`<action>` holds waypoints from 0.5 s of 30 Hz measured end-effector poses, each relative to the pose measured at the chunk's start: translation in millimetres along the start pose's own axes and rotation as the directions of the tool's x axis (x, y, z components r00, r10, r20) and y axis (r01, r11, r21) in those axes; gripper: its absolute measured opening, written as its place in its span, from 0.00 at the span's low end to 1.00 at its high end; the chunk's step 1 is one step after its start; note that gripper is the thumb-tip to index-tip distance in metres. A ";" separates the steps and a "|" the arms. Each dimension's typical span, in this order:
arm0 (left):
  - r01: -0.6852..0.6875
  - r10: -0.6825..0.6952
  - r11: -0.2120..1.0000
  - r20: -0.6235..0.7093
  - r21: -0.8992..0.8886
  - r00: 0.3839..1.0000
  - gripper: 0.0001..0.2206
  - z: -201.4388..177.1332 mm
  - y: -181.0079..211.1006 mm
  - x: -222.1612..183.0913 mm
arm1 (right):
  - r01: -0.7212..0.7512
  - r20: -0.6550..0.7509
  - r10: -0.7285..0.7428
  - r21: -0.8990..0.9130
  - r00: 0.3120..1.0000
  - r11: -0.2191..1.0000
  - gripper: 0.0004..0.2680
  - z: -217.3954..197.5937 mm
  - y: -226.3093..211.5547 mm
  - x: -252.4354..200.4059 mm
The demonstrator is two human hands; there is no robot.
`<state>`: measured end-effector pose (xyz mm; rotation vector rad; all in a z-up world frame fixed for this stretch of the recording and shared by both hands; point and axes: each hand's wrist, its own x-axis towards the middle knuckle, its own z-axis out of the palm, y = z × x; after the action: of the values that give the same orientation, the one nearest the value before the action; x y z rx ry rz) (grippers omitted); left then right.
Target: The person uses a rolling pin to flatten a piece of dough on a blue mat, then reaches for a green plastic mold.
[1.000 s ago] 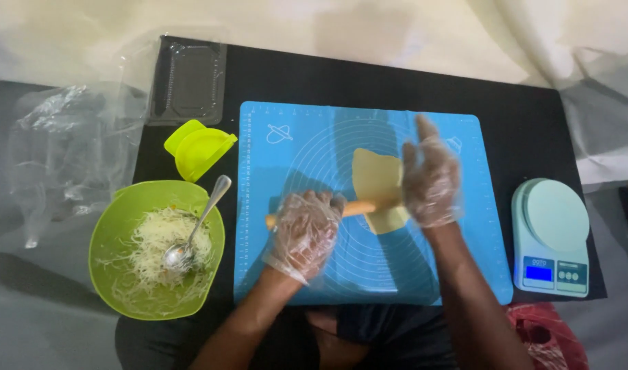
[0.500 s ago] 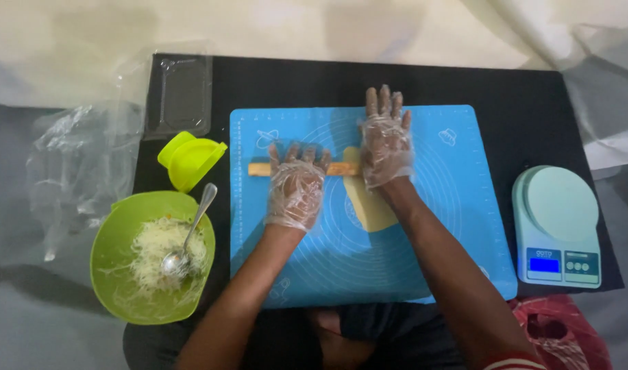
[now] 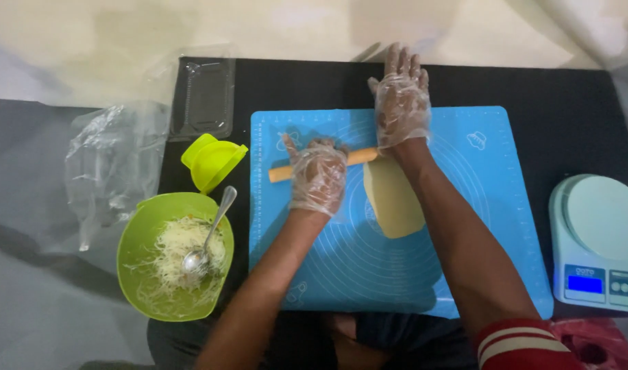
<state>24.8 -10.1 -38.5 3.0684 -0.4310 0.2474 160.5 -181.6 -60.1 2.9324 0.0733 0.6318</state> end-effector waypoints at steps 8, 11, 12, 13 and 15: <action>0.044 -0.051 0.994 0.070 0.103 0.996 0.13 -18.3 9.6 2.9 | -0.065 -0.130 0.263 0.780 0.956 0.622 0.21 -5.7 54.7 -2.4; -0.001 -0.003 1.000 0.156 0.022 0.988 0.23 -54.0 8.8 -15.0 | 0.183 -0.277 -0.083 0.804 0.957 -0.566 0.26 -63.1 57.6 -66.1; -0.002 -0.001 1.000 0.154 0.021 0.988 0.23 -49.9 10.7 -21.4 | 0.185 -0.278 -0.082 0.805 0.957 -0.564 0.26 -76.2 52.0 -80.6; -0.030 0.016 0.999 0.286 0.044 0.958 0.23 -46.3 13.4 -27.1 | 0.343 -0.315 -0.164 0.920 0.935 0.191 0.25 -89.8 47.5 -94.9; -0.060 0.029 0.996 0.413 0.063 0.910 0.24 -24.5 17.7 -36.6 | 0.351 -0.278 -0.244 0.455 0.929 0.819 0.25 -84.4 41.2 -113.4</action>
<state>-18.6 -15.9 -20.1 3.1775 -0.5147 -0.4044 23.2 -220.4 -24.0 3.1992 0.8291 0.9878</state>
